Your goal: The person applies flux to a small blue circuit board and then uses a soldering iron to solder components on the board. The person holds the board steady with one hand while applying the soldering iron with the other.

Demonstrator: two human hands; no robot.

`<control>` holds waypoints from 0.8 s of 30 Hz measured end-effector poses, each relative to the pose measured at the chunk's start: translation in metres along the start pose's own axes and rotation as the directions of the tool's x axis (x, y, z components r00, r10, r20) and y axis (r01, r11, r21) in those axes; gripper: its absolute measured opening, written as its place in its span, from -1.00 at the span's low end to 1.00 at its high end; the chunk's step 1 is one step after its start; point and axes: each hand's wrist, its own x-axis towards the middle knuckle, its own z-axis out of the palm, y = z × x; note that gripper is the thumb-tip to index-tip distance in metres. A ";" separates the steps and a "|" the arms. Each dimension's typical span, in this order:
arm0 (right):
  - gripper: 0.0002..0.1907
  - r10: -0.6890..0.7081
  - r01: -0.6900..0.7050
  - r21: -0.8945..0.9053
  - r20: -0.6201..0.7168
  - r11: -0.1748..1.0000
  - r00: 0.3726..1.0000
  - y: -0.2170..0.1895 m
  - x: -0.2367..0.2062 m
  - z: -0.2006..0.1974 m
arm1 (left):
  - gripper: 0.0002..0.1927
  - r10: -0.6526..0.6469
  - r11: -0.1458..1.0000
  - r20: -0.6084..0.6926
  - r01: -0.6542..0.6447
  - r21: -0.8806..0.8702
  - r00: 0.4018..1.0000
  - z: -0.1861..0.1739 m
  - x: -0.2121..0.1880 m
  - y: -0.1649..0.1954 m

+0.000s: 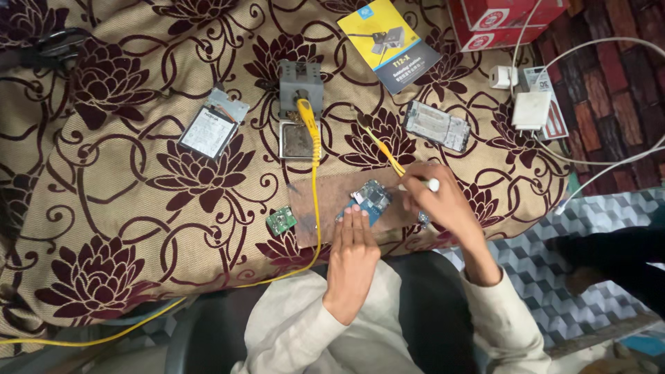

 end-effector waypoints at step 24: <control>-0.70 -0.113 0.110 0.343 -0.010 0.933 0.994 0.059 -0.023 -0.011 | -0.51 0.000 0.999 0.005 0.000 -0.032 1.000 0.000 -0.002 0.002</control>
